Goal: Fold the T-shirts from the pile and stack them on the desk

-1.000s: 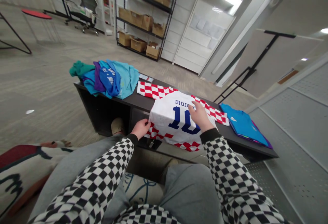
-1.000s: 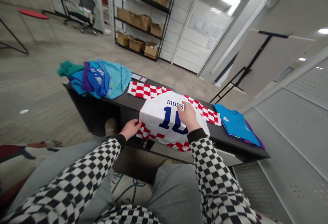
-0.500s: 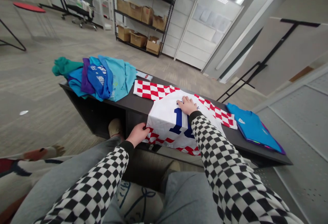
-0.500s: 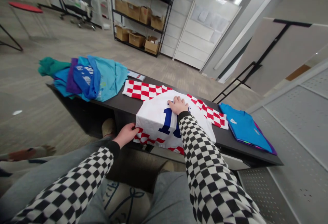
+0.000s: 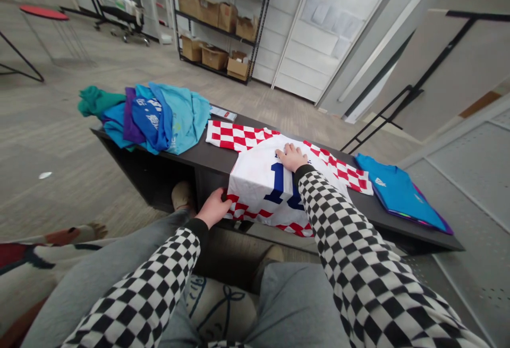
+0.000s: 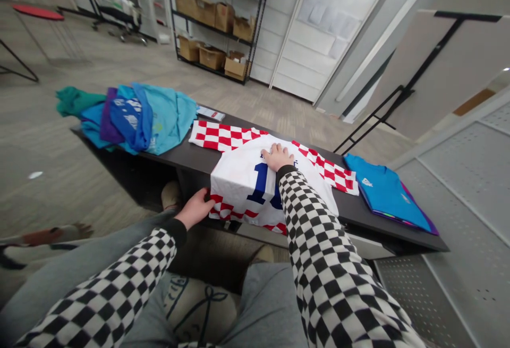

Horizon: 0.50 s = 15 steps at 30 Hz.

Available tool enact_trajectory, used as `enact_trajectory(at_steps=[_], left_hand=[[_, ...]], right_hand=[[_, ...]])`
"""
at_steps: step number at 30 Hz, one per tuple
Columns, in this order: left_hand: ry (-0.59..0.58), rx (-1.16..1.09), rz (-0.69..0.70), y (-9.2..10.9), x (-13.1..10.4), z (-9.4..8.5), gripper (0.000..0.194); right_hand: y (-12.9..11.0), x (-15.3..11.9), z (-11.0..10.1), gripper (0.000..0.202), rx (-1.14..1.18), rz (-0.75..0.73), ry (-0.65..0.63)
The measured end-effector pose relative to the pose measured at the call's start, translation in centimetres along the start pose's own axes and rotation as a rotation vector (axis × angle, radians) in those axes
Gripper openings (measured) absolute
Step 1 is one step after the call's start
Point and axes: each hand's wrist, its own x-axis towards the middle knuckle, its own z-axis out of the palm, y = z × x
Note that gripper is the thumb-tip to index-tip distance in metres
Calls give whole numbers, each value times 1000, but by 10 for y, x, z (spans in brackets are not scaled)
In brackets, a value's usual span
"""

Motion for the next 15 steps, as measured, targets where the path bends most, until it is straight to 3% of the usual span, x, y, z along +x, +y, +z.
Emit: enact_trajectory(at_steps=[4, 8, 11, 13, 15], left_hand=[[51, 133, -5, 15, 11, -35, 42], [-146, 190, -112, 37, 15, -80, 14], [-247, 94, -182, 64, 15, -108, 16], [-182, -26, -110, 86, 22, -121, 19], [-33, -120, 10, 107, 41, -128, 23]], right_hand=[[2, 1, 3, 94, -5, -9, 25], [1, 0, 5, 94, -5, -14, 52], [0, -1, 6, 92, 9, -20, 58], [0, -2, 7, 92, 17, -19, 60], [-1, -2, 7, 92, 21, -22, 68]])
